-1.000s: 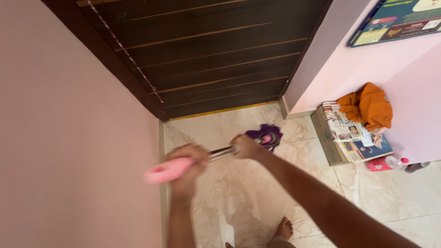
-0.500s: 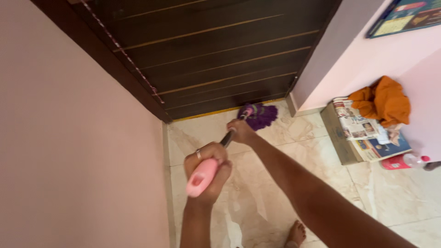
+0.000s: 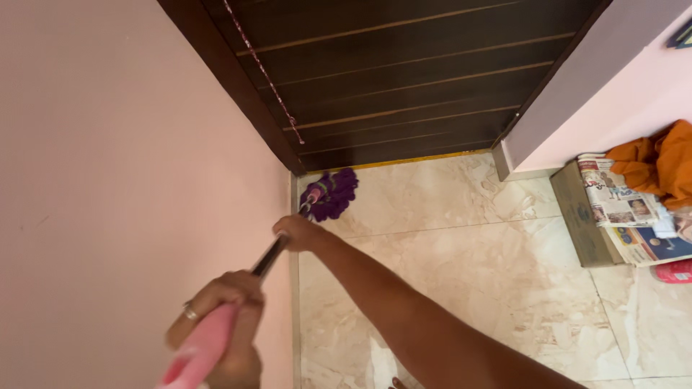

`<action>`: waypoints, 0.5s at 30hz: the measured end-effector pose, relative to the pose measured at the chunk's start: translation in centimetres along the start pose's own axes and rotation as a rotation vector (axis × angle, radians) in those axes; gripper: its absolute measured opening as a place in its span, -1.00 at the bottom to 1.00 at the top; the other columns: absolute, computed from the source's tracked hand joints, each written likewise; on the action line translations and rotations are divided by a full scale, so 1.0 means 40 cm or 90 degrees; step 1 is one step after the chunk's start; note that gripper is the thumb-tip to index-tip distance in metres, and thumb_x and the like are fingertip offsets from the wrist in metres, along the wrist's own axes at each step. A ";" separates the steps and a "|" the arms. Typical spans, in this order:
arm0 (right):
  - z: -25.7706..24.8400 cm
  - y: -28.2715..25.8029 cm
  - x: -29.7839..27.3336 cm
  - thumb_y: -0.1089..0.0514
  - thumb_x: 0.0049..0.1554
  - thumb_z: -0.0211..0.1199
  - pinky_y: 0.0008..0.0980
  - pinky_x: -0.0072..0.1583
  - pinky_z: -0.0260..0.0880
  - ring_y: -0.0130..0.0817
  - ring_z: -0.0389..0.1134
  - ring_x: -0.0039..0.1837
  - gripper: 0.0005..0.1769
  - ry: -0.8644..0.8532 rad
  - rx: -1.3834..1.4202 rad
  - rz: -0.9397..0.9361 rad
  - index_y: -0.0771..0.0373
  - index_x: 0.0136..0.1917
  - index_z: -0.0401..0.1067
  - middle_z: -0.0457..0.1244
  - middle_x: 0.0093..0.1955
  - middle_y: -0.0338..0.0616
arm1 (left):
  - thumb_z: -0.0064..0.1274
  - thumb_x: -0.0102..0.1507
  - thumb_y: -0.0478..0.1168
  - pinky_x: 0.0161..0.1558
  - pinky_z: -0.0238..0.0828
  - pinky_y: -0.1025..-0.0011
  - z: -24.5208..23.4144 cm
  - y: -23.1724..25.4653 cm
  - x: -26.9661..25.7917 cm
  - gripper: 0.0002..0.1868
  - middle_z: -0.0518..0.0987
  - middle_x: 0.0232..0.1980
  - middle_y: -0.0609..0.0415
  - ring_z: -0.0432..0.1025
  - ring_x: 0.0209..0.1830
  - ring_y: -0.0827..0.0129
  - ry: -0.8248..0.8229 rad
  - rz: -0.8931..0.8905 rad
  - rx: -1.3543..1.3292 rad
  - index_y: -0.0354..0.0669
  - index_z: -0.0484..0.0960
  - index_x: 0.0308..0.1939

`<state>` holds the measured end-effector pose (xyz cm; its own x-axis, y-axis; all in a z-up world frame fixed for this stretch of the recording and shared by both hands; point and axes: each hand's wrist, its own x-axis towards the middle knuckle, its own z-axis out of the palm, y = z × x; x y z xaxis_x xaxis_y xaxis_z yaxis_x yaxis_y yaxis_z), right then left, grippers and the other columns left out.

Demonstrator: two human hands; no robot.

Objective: The person mops a tiled floor using a mop with a pink handle and purple head, moving the mop back and forth across the floor surface near a doorway and a corner.

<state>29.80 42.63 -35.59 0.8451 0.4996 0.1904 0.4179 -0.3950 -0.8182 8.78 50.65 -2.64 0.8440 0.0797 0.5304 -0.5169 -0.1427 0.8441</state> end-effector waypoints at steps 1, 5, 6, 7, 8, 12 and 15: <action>0.015 -0.038 -0.002 0.20 -0.06 0.41 -0.14 -0.01 0.45 -0.04 0.45 -0.10 -0.85 -0.054 0.015 0.013 0.26 -0.28 0.46 0.35 -0.22 0.04 | 0.03 0.09 -0.60 -0.21 0.44 0.52 -0.025 0.014 -0.013 -0.83 0.56 -0.38 -0.05 0.49 -0.33 0.32 0.003 -0.002 0.000 -0.34 0.42 -0.41; 0.015 -0.195 -0.037 0.10 -0.11 0.50 -0.14 0.05 0.44 -0.08 0.45 -0.01 -0.76 -0.132 -0.007 0.045 0.20 -0.20 0.54 0.41 -0.16 0.01 | -0.08 0.15 -0.56 -0.24 0.37 0.41 -0.135 0.052 -0.030 -0.83 0.47 -0.47 -0.03 0.36 -0.42 0.34 0.043 -0.029 -0.065 -0.29 0.35 -0.48; 0.006 -0.226 -0.058 0.10 -0.17 0.53 -0.14 0.07 0.44 -0.08 0.44 0.04 -0.70 -0.140 -0.002 0.055 0.16 -0.15 0.57 0.42 -0.14 0.01 | -0.11 0.16 -0.55 -0.25 0.35 0.38 -0.156 0.048 -0.032 -0.81 0.45 -0.49 -0.02 0.33 -0.44 0.35 0.051 -0.045 -0.100 -0.28 0.33 -0.50; -0.008 -0.249 -0.075 0.10 -0.17 0.53 -0.14 0.07 0.44 -0.08 0.44 0.04 -0.70 -0.142 -0.006 0.053 0.16 -0.15 0.57 0.42 -0.14 0.01 | -0.13 0.17 -0.54 -0.26 0.33 0.36 -0.174 0.040 -0.032 -0.80 0.43 -0.51 -0.01 0.30 -0.46 0.35 0.053 -0.066 -0.144 -0.27 0.31 -0.52; -0.021 -0.267 -0.094 0.12 -0.17 0.49 -0.13 0.08 0.46 -0.07 0.45 0.06 -0.68 -0.163 -0.024 0.105 0.12 -0.10 0.58 0.42 -0.10 0.01 | -0.16 0.18 -0.53 -0.27 0.31 0.33 -0.191 0.034 -0.029 -0.78 0.41 -0.53 -0.01 0.27 -0.48 0.35 0.052 -0.087 -0.189 -0.26 0.29 -0.54; -0.101 -0.222 -0.185 0.14 -0.17 0.35 -0.10 0.13 0.47 0.00 0.43 0.10 -0.72 -0.149 -0.130 0.102 0.10 -0.12 0.60 0.43 -0.06 0.02 | -0.26 0.22 -0.49 -0.28 0.26 0.22 -0.176 0.025 -0.022 -0.73 0.36 -0.57 -0.03 0.19 -0.53 0.34 0.022 -0.156 -0.265 -0.26 0.25 -0.59; -0.214 -0.129 -0.308 0.07 -0.19 0.37 -0.06 0.08 0.45 0.07 0.42 0.02 -0.74 -0.018 -0.187 0.058 0.13 -0.18 0.57 0.41 -0.13 0.03 | -0.22 0.10 -0.46 -0.27 0.25 0.25 -0.027 0.029 0.009 -0.88 0.49 -0.50 -0.14 0.25 -0.54 0.30 -0.052 -0.107 -0.338 -0.39 0.42 -0.51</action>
<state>20.07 31.92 -29.07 0.8758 0.4711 0.1051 0.4227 -0.6433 -0.6384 8.33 51.59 -1.38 0.9182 -0.0211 0.3956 -0.3581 0.3830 0.8515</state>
